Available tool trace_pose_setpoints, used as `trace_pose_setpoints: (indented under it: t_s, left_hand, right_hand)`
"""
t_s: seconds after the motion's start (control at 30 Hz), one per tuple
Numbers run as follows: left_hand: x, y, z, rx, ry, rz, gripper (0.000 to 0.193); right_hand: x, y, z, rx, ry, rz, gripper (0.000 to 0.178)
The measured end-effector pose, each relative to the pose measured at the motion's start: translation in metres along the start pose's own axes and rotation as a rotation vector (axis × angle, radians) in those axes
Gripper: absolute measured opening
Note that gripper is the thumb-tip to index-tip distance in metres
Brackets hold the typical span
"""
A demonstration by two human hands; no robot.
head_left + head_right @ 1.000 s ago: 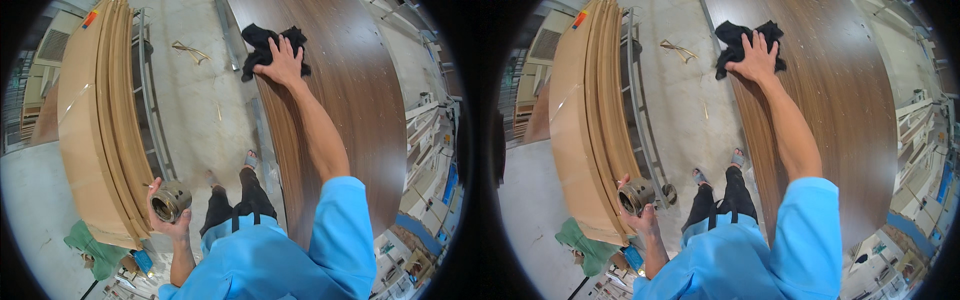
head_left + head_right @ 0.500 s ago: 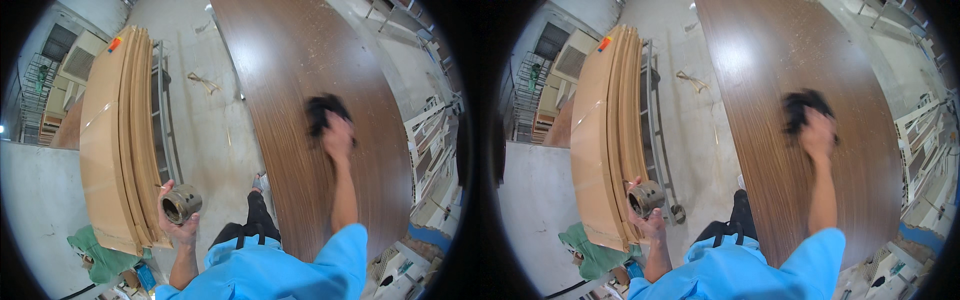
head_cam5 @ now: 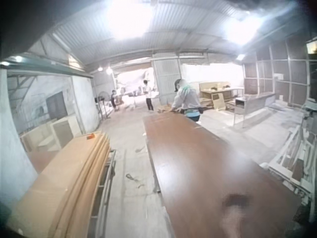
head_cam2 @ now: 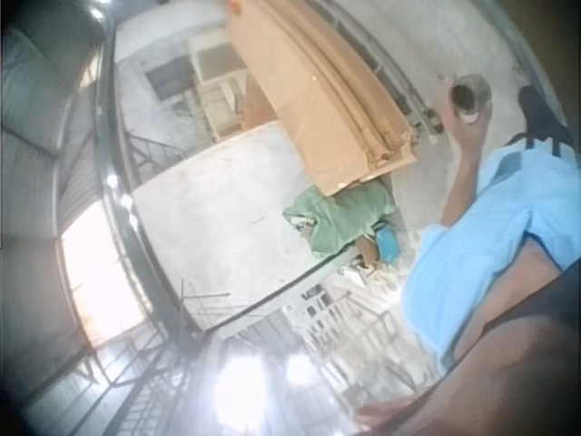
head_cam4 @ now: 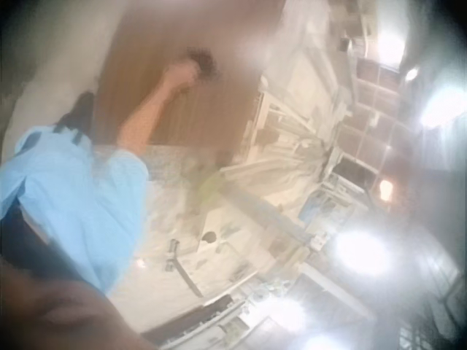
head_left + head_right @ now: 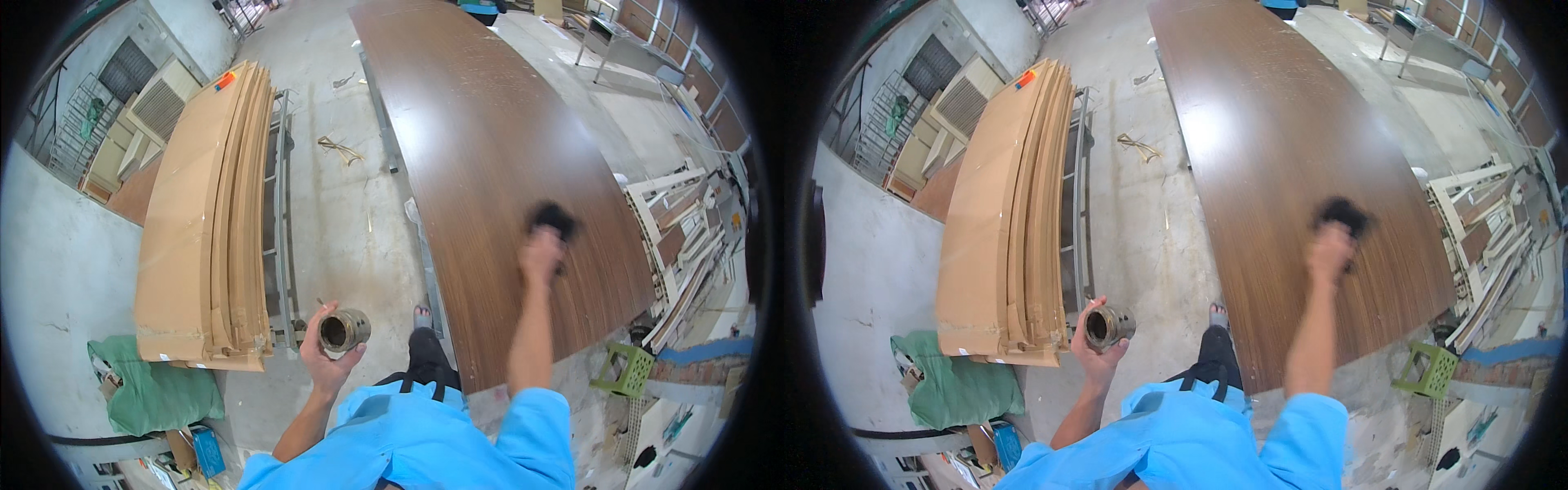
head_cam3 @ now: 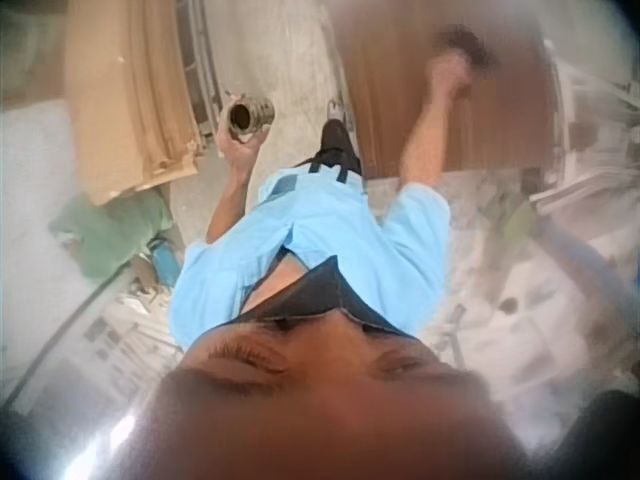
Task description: The person applies a liquid finish to a large wooden tabletop using a small brush and a cloth, working along the edges and surface. The person also uses a red utility knife to scrape or mark the tabletop while continuing to apply the finish.
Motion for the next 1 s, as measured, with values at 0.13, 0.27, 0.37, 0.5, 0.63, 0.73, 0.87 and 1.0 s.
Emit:
trace_pose_setpoints:
  t_s: [0.13,0.27,0.37,0.5,0.63,0.73,0.87,1.0]
  left_hand:
    - [-0.027,0.001,-0.045,0.028,-0.058,0.100,0.073]
    - [-0.046,-0.008,-0.076,-0.011,-0.087,0.104,0.073]
    - [-0.060,-0.016,-0.102,-0.052,-0.057,0.059,0.073]
    - [-0.075,-0.042,-0.128,-0.012,-0.103,0.092,0.075]
    - [-0.081,-0.081,-0.168,-0.025,-0.064,0.119,0.072]
    - [-0.083,-0.104,-0.204,-0.063,0.011,0.085,0.072]
    - [-0.087,-0.120,-0.259,-0.202,0.125,0.056,0.073]
    - [-0.090,-0.124,-0.302,-0.299,0.230,0.017,0.071]
  right_hand:
    - [0.249,-0.015,-0.021,0.390,0.488,0.874,0.031]
    - [0.340,0.031,-0.106,0.637,0.298,1.286,0.029]
    - [0.321,0.091,-0.145,0.781,0.176,1.453,0.030]
    - [0.249,0.171,-0.181,0.816,0.006,1.691,0.031]
    - [0.145,0.167,-0.188,0.466,0.026,1.346,0.035]
    - [-0.015,0.145,-0.166,0.060,-0.226,0.992,0.040]
    - [-0.250,0.168,-0.142,-0.091,-0.537,0.269,0.043]
    - [-0.289,0.134,-0.117,0.160,-0.449,0.078,0.047]
Point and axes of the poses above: each hand's wrist, its own z-axis towards the middle knuckle, its own y-axis out of the back of the hand, x = y × z, the point moved 4 cm from there along z, towards the middle knuckle, and after that the axes turned 7 degrees about y, right-handed, at the moved point
